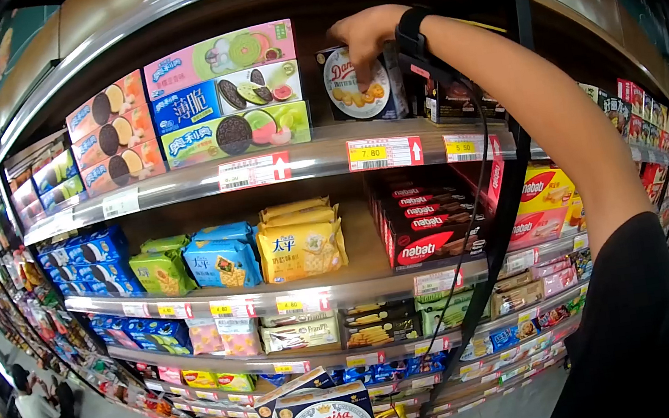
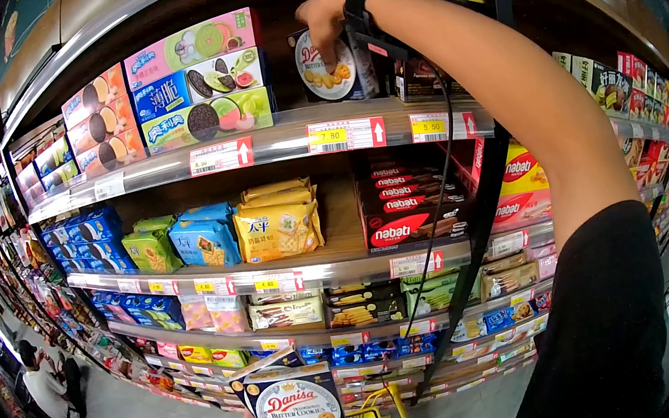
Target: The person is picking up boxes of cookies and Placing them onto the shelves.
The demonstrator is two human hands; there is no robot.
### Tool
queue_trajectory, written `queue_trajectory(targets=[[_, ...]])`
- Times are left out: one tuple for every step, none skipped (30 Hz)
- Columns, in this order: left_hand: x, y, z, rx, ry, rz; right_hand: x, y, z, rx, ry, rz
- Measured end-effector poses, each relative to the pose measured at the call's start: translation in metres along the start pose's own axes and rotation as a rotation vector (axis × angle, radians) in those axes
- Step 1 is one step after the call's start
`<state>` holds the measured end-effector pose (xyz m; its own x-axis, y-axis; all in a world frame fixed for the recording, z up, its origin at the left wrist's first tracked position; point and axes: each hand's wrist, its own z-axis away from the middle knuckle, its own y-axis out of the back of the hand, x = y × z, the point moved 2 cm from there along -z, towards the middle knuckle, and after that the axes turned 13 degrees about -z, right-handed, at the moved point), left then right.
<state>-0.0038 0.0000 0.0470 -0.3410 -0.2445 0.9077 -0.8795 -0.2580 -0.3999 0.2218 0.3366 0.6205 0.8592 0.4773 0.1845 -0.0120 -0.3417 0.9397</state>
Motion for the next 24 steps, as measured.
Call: queue_trajectory(targets=[[0.001,0.001,0.000,-0.005,0.003,-0.004,0.005,-0.002,-0.005,-0.001,0.004,-0.003],[0.002,0.001,0.000,-0.010,0.006,-0.007,0.010,-0.005,-0.010,0.014,0.010,-0.067],[0.003,-0.001,0.001,-0.007,0.005,-0.007,0.016,-0.006,-0.014,0.030,0.015,-0.129],[0.005,-0.005,0.004,0.042,0.007,-0.005,0.016,-0.008,-0.012,0.042,0.027,-0.145],[0.006,-0.006,0.006,0.091,0.009,-0.004,0.016,-0.009,-0.011,0.041,0.030,-0.145],[0.005,-0.005,0.006,0.094,0.008,-0.003,0.016,-0.009,-0.009,0.033,0.025,-0.195],[0.004,-0.004,0.005,0.089,0.009,0.003,0.018,-0.009,-0.010,0.024,0.020,-0.244],[0.004,-0.004,0.005,0.085,0.011,0.009,0.026,-0.013,-0.017,0.029,0.024,-0.293],[0.004,-0.005,0.005,0.087,0.012,0.009,0.030,-0.015,-0.023,0.027,0.025,-0.293],[0.008,-0.008,0.004,0.083,0.014,0.010,0.032,-0.016,-0.027,0.013,0.004,-0.310],[0.010,-0.010,0.003,0.079,0.017,0.012,0.034,-0.017,-0.031,-0.002,-0.018,-0.327],[0.008,-0.007,0.001,0.080,0.019,0.011,0.037,-0.017,-0.034,-0.004,-0.018,-0.327],[0.005,-0.004,-0.002,0.048,0.017,0.002,0.037,-0.017,-0.035,0.002,-0.008,-0.342],[0.004,-0.003,-0.004,0.016,0.015,-0.007,0.036,-0.017,-0.037,0.006,0.003,-0.357],[0.002,-0.002,-0.004,0.018,0.015,-0.005,0.035,-0.018,-0.038,0.005,0.005,-0.355],[0.002,-0.003,-0.004,0.034,0.011,-0.010,0.034,-0.018,-0.040,0.036,0.007,-0.332],[0.003,-0.003,-0.005,0.050,0.006,-0.015,0.032,-0.018,-0.042,0.067,0.009,-0.309],[0.002,-0.002,-0.004,0.054,0.005,-0.014,0.032,-0.019,-0.045,0.066,0.012,-0.309],[0.001,0.000,-0.003,0.064,0.017,-0.019,0.033,-0.020,-0.050,0.064,0.012,-0.292],[0.000,0.001,-0.002,0.075,0.030,-0.023,0.035,-0.022,-0.054,0.061,0.012,-0.276],[0.001,0.000,-0.001,0.077,0.030,-0.023,0.037,-0.024,-0.058,0.060,0.014,-0.276],[0.007,-0.005,0.000,0.085,0.025,-0.036,0.034,-0.025,-0.058,0.072,0.027,-0.266],[0.011,-0.008,0.000,0.091,0.019,-0.048,0.032,-0.024,-0.056,0.087,0.038,-0.253],[0.014,-0.007,0.000,0.045,0.016,-0.072,0.031,-0.024,-0.055,0.091,0.034,-0.251]])
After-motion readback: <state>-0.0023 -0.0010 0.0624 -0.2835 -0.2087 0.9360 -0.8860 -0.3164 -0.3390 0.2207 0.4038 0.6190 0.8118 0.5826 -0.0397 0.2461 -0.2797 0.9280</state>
